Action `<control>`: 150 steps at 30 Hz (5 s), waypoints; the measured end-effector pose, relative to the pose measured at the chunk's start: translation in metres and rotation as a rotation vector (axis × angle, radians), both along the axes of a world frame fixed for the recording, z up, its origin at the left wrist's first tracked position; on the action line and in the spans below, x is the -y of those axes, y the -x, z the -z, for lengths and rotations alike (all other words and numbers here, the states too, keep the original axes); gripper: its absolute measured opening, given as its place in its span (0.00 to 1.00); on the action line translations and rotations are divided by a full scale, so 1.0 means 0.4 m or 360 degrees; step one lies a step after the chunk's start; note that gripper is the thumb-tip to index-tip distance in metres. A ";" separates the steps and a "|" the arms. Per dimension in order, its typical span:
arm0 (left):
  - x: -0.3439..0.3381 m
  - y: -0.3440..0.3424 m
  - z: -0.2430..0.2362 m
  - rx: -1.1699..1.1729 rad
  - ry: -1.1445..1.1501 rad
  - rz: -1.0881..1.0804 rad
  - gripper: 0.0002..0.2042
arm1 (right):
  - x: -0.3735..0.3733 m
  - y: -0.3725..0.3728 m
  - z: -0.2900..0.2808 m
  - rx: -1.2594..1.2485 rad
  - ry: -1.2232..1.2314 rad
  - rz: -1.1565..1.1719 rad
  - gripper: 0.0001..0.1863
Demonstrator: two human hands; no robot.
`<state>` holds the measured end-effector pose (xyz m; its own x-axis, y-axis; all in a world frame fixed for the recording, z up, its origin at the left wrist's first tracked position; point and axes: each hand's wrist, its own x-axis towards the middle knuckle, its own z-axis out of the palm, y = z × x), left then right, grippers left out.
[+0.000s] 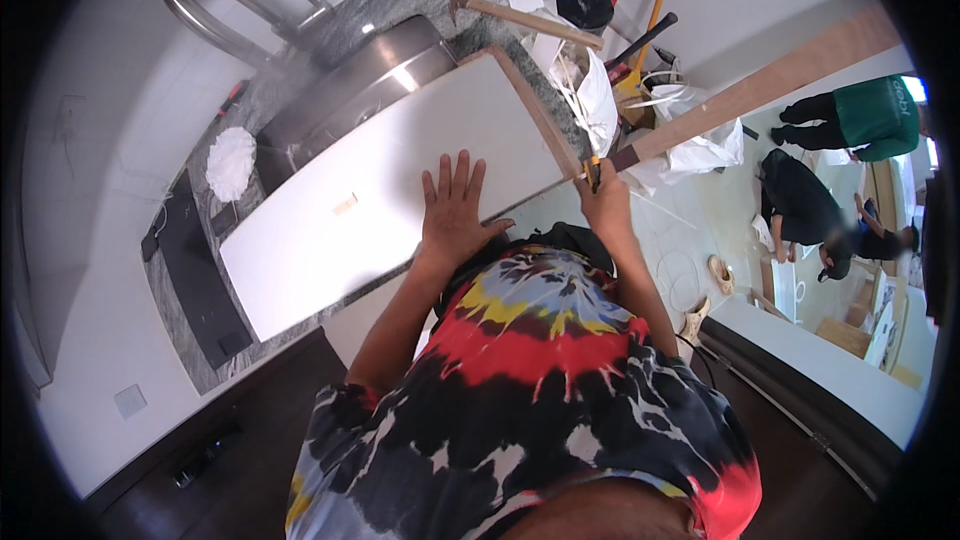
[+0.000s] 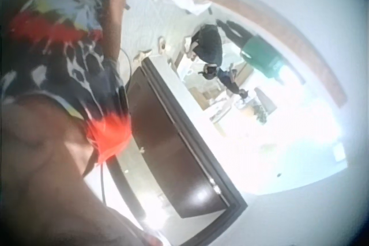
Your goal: The person uses a utility knife to cut a white panel along a marked line, then sands the cut edge with a sanding block. The person flips the panel to work on different edges and continues sanding.
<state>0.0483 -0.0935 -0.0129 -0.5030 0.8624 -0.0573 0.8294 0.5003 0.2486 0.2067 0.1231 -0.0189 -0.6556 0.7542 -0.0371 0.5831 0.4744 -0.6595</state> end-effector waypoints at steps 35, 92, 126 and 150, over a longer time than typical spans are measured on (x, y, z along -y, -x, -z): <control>0.032 0.018 -0.373 -0.0279 -0.0373 0.0136 0.19 | -0.075 0.042 0.017 -0.0473 0.0885 0.0171 0.14; -0.120 0.094 -0.506 -0.0499 -0.0338 -0.0165 0.10 | 0.054 0.752 -0.770 0.0025 -0.0755 -0.2890 0.16; 0.198 0.214 -0.418 -0.0250 -0.1044 0.0246 0.12 | 0.976 1.228 -0.428 -0.0421 -0.0978 -0.2861 0.17; 0.085 0.264 -0.494 -0.0868 -0.0319 0.0034 0.28 | -0.128 -0.175 -0.063 -0.0640 0.0060 0.0595 0.26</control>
